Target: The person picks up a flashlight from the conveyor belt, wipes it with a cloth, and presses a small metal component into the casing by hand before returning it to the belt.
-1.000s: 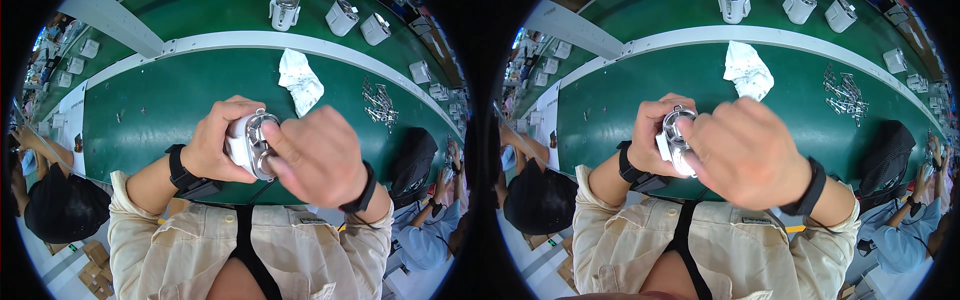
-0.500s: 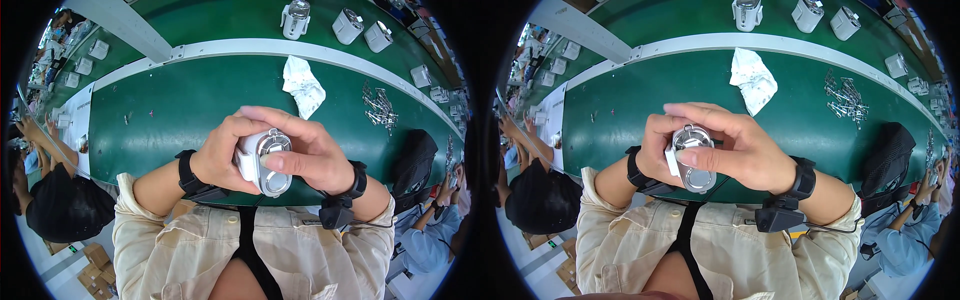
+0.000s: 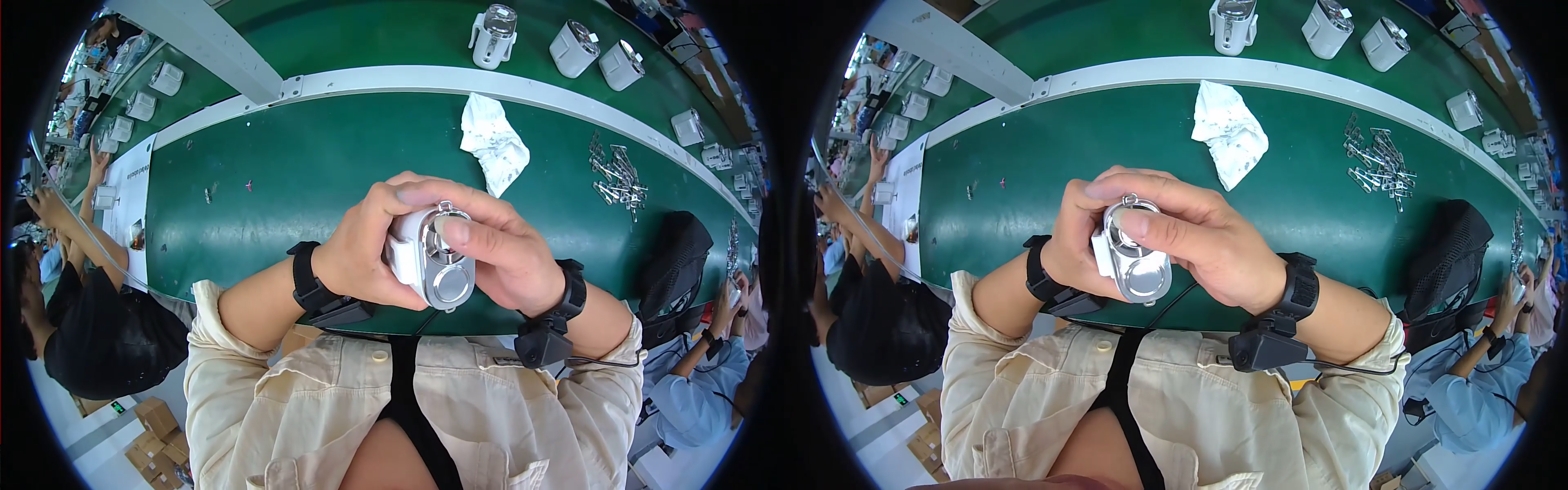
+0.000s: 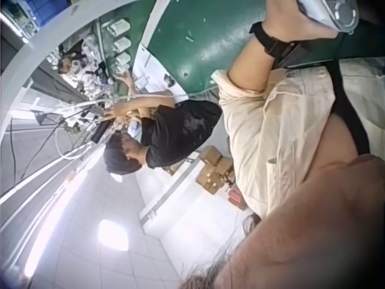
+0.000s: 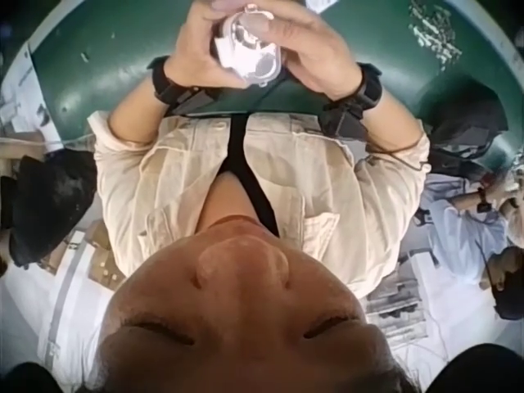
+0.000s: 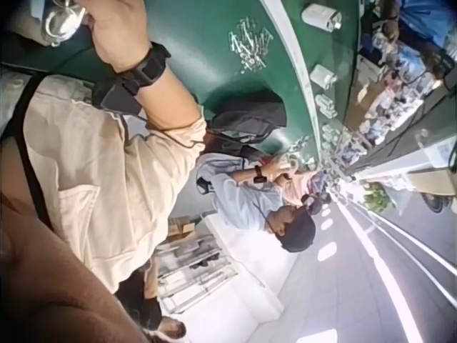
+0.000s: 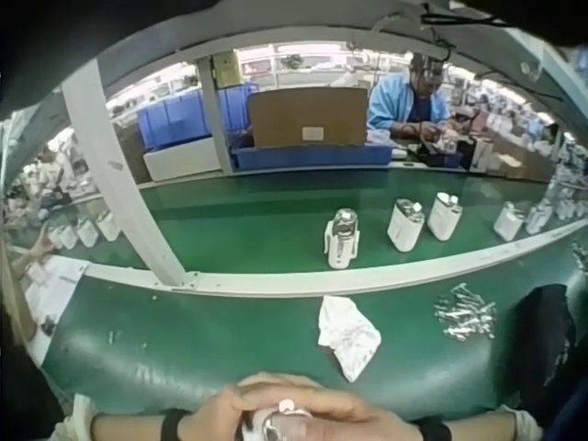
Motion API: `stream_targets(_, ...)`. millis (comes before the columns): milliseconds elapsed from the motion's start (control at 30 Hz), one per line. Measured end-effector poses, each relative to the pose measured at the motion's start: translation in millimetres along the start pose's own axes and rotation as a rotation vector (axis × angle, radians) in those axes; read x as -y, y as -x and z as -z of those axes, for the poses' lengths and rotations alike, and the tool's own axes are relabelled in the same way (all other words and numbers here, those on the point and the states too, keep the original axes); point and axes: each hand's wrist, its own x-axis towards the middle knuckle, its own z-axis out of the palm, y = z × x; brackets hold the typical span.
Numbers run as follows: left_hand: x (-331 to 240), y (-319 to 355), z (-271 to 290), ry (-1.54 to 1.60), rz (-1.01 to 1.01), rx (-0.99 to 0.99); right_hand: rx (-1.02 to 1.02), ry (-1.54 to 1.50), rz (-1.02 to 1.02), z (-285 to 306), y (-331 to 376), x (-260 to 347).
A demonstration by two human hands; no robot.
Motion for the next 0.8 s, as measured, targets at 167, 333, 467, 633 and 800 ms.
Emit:
stream_targets(167,-30.7,-18.8,6.4,-0.096,0.076,0.040,-0.023,0.238,0.157,-9.9,4.5,4.3)
stream_targets(333,-46.3,-36.7,2.3,-0.161,0.186,-0.190,-0.113,0.182,0.105,-30.9,-19.9,45.8)
stream_targets(467,-77.1,-44.8,5.1,-0.537,0.113,-0.470,-0.158,0.435,0.166,-40.2,-86.4,94.3)
stream_targets(633,-90.8,-53.1,-4.6,-0.512,0.070,-0.491,-0.574,1.198,0.483,-6.5,-178.6,99.4)
stream_targets(800,-95.7,-44.5,-3.6,-0.451,0.081,-0.482,-0.722,1.624,0.654,-16.6,-176.3,102.7)
